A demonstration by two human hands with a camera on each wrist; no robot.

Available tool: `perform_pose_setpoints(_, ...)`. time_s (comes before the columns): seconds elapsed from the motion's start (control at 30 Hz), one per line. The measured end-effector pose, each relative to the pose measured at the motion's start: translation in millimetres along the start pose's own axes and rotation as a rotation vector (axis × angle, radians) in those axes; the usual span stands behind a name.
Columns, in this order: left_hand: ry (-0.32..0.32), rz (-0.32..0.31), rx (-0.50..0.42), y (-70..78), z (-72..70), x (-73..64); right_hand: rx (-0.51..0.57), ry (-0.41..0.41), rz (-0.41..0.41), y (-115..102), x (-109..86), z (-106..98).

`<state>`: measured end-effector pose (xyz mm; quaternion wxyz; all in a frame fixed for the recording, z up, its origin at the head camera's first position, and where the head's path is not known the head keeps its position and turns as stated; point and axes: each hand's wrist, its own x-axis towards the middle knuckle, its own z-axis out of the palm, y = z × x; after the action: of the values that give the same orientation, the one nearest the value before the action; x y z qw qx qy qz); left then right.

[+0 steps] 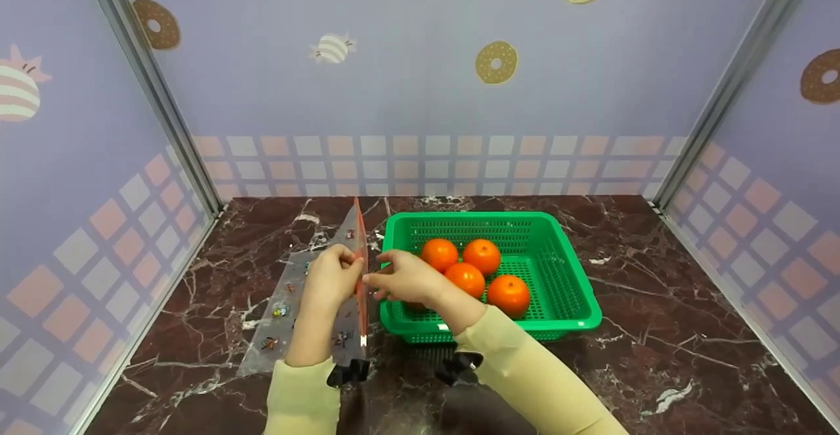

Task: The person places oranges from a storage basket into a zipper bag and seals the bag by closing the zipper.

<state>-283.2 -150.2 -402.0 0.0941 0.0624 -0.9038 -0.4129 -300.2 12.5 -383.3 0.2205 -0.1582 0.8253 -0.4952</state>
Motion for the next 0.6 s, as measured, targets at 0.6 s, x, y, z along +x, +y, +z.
perform_pose_setpoints(0.6,0.049,0.017,0.153,19.3,-5.0,-13.6,-0.179,0.088,-0.015,-13.4,31.5,4.1)
